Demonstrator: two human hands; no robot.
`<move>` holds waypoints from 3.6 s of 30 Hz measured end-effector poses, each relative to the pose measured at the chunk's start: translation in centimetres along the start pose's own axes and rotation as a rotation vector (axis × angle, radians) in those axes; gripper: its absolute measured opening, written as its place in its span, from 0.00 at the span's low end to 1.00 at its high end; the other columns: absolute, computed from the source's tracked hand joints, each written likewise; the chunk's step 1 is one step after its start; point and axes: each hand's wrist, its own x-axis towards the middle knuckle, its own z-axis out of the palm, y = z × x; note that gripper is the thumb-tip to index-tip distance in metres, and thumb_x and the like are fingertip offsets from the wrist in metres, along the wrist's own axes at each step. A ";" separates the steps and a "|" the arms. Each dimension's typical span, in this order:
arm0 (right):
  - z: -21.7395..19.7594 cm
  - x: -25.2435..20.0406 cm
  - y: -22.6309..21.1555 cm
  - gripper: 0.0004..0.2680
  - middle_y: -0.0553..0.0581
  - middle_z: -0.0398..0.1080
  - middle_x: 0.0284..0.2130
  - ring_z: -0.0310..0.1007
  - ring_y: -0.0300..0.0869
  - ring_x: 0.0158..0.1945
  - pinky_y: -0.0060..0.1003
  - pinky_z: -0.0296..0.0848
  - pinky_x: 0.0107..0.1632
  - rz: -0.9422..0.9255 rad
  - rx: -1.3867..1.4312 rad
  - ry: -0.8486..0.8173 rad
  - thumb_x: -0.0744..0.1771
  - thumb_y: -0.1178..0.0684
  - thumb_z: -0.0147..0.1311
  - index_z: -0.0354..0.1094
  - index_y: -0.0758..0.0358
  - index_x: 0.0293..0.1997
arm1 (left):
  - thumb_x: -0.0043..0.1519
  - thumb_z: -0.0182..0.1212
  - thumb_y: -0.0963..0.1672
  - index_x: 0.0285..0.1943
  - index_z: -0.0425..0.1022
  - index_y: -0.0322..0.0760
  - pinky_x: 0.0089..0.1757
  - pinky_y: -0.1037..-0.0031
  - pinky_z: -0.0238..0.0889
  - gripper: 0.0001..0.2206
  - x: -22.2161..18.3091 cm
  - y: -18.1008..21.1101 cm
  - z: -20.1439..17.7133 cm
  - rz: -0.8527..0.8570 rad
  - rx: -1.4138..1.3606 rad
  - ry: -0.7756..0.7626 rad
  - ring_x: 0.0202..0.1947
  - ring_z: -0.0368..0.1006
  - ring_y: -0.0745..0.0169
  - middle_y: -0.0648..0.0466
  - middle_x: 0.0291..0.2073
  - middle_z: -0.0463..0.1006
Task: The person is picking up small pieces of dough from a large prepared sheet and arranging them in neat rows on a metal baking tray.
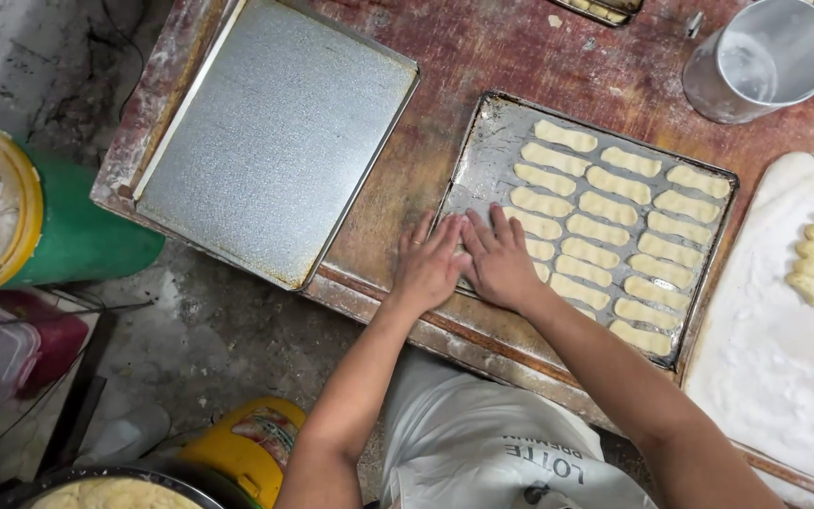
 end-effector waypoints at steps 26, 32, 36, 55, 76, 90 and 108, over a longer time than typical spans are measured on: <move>-0.7 -26.8 21.0 0.22 0.55 0.56 0.64 0.51 0.61 0.66 0.59 0.57 0.61 0.622 0.064 0.047 0.65 0.40 0.50 0.59 0.52 0.67 | 0.65 0.49 0.52 0.67 0.65 0.38 0.59 0.44 0.44 0.24 7.8 26.6 17.1 0.376 0.039 -0.077 0.65 0.56 0.38 0.44 0.62 0.65; 2.0 -45.8 33.2 0.07 0.43 0.70 0.41 0.68 0.47 0.49 0.44 0.68 0.44 0.941 -0.114 0.313 0.64 0.45 0.57 0.74 0.46 0.43 | 0.58 0.58 0.50 0.46 0.76 0.48 0.44 0.65 0.64 0.11 9.8 42.1 31.6 0.708 -0.194 0.027 0.46 0.70 0.56 0.59 0.41 0.72; 0.1 -49.2 36.6 0.08 0.45 0.70 0.41 0.68 0.48 0.48 0.41 0.66 0.43 0.925 -0.265 0.339 0.63 0.47 0.58 0.74 0.45 0.44 | 0.60 0.54 0.48 0.50 0.75 0.53 0.43 0.63 0.64 0.11 10.4 48.3 35.8 0.739 -0.169 -0.087 0.45 0.71 0.53 0.58 0.41 0.74; -6.8 -39.8 31.3 0.09 0.58 0.76 0.42 0.75 0.53 0.51 0.46 0.72 0.54 0.941 0.843 0.210 0.67 0.49 0.57 0.72 0.56 0.50 | 0.62 0.62 0.45 0.44 0.79 0.47 0.42 0.71 0.68 0.05 9.5 40.2 28.1 0.007 -0.784 -0.419 0.44 0.77 0.55 0.56 0.42 0.78; 7.3 4.7 8.1 0.06 0.48 0.74 0.33 0.71 0.50 0.43 0.46 0.70 0.45 0.132 0.248 0.044 0.65 0.41 0.57 0.77 0.42 0.41 | 0.55 0.64 0.49 0.39 0.80 0.58 0.44 0.61 0.63 0.06 4.9 -3.9 5.2 -0.193 -0.016 0.198 0.41 0.71 0.52 0.59 0.32 0.71; -1.4 3.5 3.3 0.28 0.53 0.33 0.75 0.24 0.65 0.75 0.71 0.22 0.68 0.044 -0.170 -0.620 0.69 0.29 0.18 0.35 0.52 0.76 | 0.66 0.26 0.61 0.78 0.46 0.42 0.62 0.30 0.16 0.35 4.6 1.9 -5.1 -0.193 0.181 -0.615 0.74 0.28 0.29 0.54 0.77 0.41; 2.3 -26.7 21.9 0.15 0.47 0.70 0.48 0.65 0.48 0.59 0.56 0.62 0.59 0.543 0.130 0.173 0.67 0.42 0.49 0.68 0.49 0.58 | 0.54 0.57 0.46 0.38 0.70 0.46 0.42 0.63 0.63 0.06 8.2 21.6 20.5 0.432 -0.059 0.084 0.34 0.71 0.55 0.59 0.26 0.67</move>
